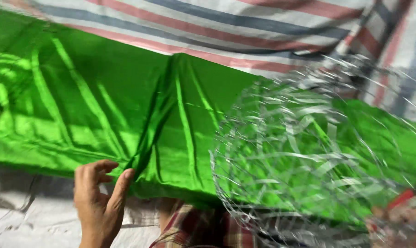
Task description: Shaping and trimming a wire mesh basket using pliers.
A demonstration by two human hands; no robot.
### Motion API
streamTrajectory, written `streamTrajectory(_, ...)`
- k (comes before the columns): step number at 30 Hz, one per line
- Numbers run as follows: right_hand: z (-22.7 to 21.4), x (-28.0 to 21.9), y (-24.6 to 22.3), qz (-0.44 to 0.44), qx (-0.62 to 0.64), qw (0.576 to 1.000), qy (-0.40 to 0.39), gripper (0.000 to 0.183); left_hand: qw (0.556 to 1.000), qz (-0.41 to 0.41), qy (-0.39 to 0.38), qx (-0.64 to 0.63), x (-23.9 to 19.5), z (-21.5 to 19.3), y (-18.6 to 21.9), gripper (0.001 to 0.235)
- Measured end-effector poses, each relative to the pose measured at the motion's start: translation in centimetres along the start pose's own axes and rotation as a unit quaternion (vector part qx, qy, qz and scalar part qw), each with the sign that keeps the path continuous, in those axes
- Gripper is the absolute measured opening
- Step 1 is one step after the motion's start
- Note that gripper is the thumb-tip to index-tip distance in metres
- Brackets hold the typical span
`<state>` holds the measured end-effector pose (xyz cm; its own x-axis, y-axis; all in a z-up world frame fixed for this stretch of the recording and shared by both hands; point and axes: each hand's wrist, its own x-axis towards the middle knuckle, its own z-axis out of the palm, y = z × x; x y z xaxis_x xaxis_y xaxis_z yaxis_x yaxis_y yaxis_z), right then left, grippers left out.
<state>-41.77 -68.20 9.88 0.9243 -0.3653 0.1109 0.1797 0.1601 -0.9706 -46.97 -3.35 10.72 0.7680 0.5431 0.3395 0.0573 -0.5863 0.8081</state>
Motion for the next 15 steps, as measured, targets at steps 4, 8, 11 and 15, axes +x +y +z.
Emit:
streamTrajectory(4, 8.4, -5.6, 0.5, -0.022, 0.004, 0.999, 0.034, 0.077, 0.919, -0.124, -0.216, -0.305, 2.8, 2.3, 6.5, 0.029)
streamTrajectory(8, 17.2, -7.4, -1.4, -0.094, -0.021, 0.985, 0.146, 0.026, 0.853, 0.054, -0.360, -0.373, 9.5, 4.7, 14.5, 0.073)
streamTrajectory(11, 22.6, -9.6, -2.1, -0.152, -0.024, 0.965, 0.212, 0.025, 0.834, 0.088, -0.436, -0.326, 13.7, 5.6, 19.2, 0.111)
streamTrajectory(15, 23.9, -9.9, 1.0, -0.296, -0.037, 0.942, 0.153, 0.021, 0.819, -0.046, -0.471, -0.324, 16.9, 6.9, 22.1, 0.128)
